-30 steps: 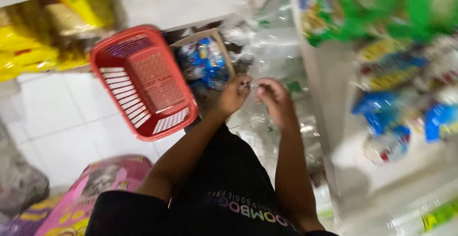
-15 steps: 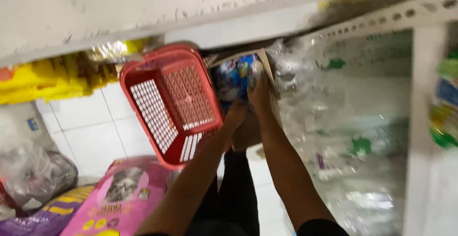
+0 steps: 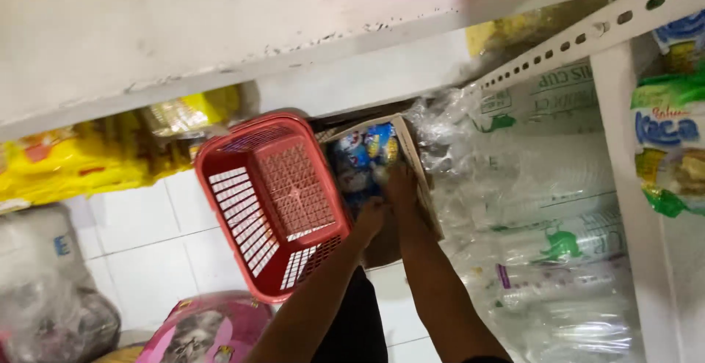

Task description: The person takes red packets of food from a shopping basket and places them onto a store shelf, then moves blue and yellow packets from a cardboard box onto another shelf.

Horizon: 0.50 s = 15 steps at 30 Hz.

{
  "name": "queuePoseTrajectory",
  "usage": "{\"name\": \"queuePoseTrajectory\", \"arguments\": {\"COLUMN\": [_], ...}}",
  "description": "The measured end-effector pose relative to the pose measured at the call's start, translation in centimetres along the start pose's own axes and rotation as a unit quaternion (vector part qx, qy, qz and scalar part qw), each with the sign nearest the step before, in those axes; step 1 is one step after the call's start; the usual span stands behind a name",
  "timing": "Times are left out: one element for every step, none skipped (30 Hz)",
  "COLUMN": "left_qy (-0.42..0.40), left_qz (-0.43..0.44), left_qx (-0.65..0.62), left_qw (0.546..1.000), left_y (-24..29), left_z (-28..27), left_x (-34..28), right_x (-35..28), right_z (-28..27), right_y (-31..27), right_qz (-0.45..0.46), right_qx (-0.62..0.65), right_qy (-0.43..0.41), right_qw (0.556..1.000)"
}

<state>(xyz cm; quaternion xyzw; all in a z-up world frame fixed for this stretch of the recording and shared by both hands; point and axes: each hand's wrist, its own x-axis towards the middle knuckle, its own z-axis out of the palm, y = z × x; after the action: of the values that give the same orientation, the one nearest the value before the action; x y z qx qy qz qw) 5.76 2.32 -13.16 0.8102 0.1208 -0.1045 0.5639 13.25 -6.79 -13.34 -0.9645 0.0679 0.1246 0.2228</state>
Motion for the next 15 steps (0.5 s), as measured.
{"name": "queuePoseTrajectory", "arguments": {"left_qy": [0.005,-0.031,-0.067,-0.105,-0.075,-0.055,-0.046,-0.063,-0.084,-0.110,-0.136,-0.169,-0.195,-0.252,-0.312], "left_qz": [0.037,-0.056,-0.151,-0.238,-0.182,-0.113,-0.041,0.025,0.086,0.146,0.183,0.213,0.245,0.240,0.234], "left_qx": [0.069,-0.053,-0.172,-0.280,-0.180,-0.087,-0.014,0.012,0.032,0.047,0.059,0.068,0.077,0.026,-0.032], "left_qw": [0.997,0.996,0.971,0.924,0.964,0.988,0.998,0.998,0.992,0.982,0.972,0.960,0.947,0.937,0.920], "left_y": [-0.2,-0.5,-0.7,-0.9,-1.0,-0.5,-0.2,0.6,1.5,2.6,4.1,6.1,9.0,12.1,15.2], "left_z": [-0.3,-0.4,-0.9,-1.2,-1.3,-1.3,-1.5,-1.7,-2.2,-2.6,-3.1,-4.1,-5.4,-6.3,-7.3], "left_x": [-0.7,-1.7,-1.8,-1.8,-3.0,-3.2,-4.4,-5.3,-6.5,-7.6,-8.5,-10.2,-11.7,-13.9,-16.2], "right_x": [-0.2,-1.9,-3.5,-4.3,-5.7,-6.3,-8.3,-9.6,-11.4,-14.2,-16.6,-19.5,-22.2,-25.2,-28.1], "right_z": [0.5,0.6,0.7,0.6,0.4,-0.3,-0.8,-1.7,-2.8,-3.8,-5.1,-7.4,-10.0,-12.7,-15.3], "right_y": [-0.2,0.5,1.2,1.6,2.0,2.2,2.5,2.8,3.2,4.0,4.5,4.8,4.8,4.7,4.4], "right_qz": [-0.002,0.015,0.033,0.055,0.080,0.094,0.109,0.116,0.102,0.067,0.028,0.100,0.171,0.160,0.149], "right_qx": [0.024,0.044,0.074,0.109,0.149,0.191,0.244,0.299,0.353,0.455,0.549,0.545,0.540,0.557,0.573], "right_qy": [-0.006,-0.011,-0.014,-0.006,0.002,0.012,0.025,0.043,0.079,0.111,0.140,0.124,0.106,0.122,0.139], "right_qw": [1.000,0.999,0.997,0.992,0.986,0.977,0.963,0.946,0.927,0.881,0.823,0.823,0.817,0.806,0.794]}}
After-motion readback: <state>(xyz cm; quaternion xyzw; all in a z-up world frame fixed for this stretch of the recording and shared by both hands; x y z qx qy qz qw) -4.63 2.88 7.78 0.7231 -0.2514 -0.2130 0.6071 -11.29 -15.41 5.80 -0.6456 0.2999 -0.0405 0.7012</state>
